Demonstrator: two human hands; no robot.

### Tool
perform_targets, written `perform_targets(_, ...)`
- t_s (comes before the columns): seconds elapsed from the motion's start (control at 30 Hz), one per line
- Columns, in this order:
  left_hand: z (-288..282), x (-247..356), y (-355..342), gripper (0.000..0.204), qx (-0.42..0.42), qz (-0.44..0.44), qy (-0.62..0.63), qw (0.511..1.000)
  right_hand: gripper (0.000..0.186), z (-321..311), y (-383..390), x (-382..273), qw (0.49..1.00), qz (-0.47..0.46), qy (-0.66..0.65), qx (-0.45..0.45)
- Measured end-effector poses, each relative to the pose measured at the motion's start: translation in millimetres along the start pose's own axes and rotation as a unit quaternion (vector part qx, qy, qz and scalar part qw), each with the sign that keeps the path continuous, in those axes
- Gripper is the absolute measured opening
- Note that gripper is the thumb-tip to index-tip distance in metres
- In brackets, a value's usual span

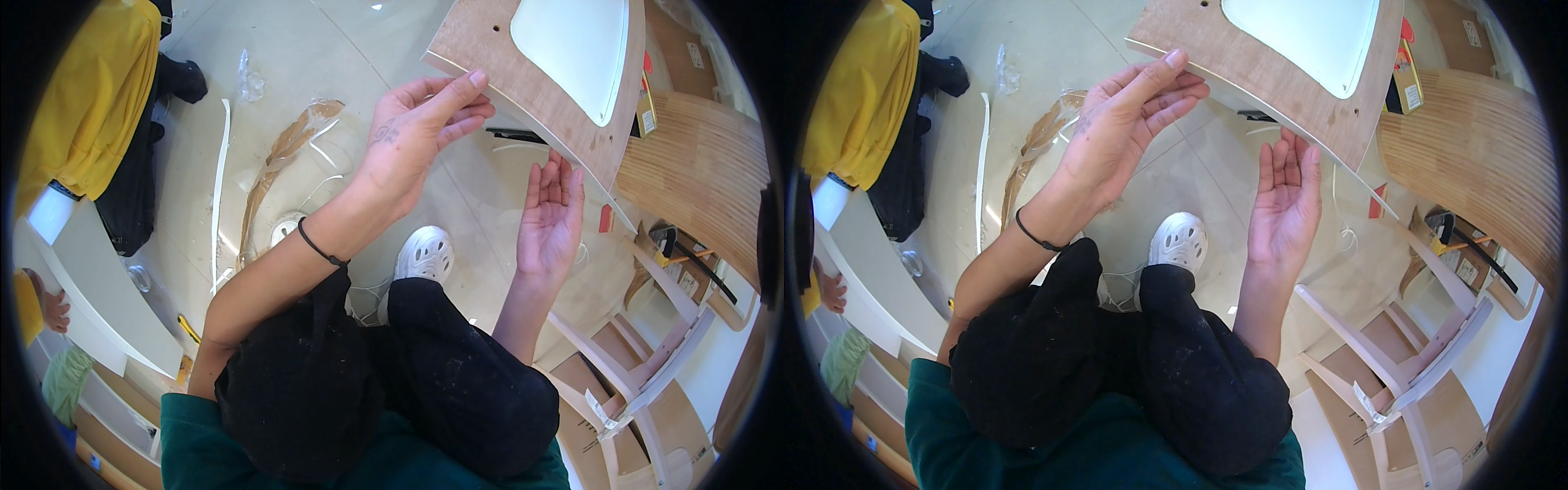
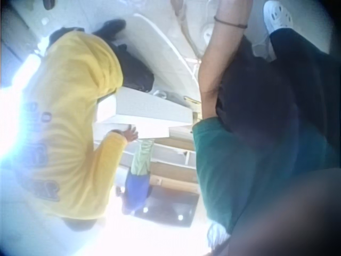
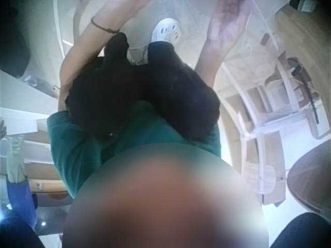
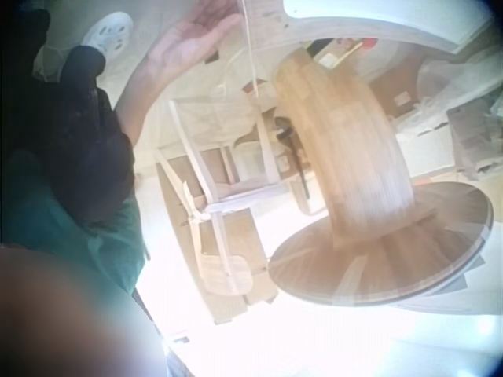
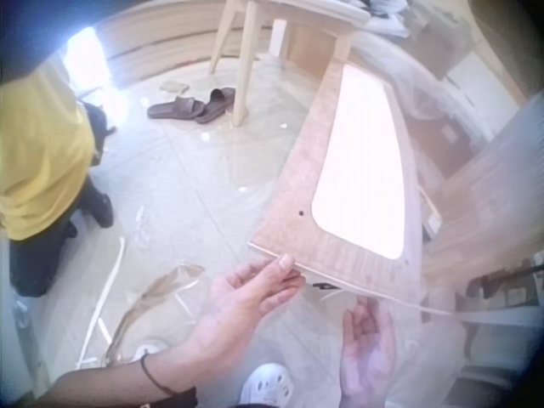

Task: The person applies a thin strip of edge banding to the edge of a wooden panel. They use a hammer to tap the strip into place and scissors to trim the excess material.

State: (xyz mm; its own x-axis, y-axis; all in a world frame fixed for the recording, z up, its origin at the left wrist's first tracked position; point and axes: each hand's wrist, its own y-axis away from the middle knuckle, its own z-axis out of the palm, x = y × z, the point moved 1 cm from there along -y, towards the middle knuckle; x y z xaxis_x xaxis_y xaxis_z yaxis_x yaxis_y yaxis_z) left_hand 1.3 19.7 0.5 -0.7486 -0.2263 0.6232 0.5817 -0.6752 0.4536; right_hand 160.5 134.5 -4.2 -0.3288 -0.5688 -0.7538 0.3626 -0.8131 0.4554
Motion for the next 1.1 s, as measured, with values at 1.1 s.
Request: perform_targets(1.1, -0.7, -0.9, -3.1, 0.035, 0.016, 0.049, 0.025, 0.998, 0.043, -6.4, -3.5, -2.6, 0.992, -0.017, -0.125, -0.003)
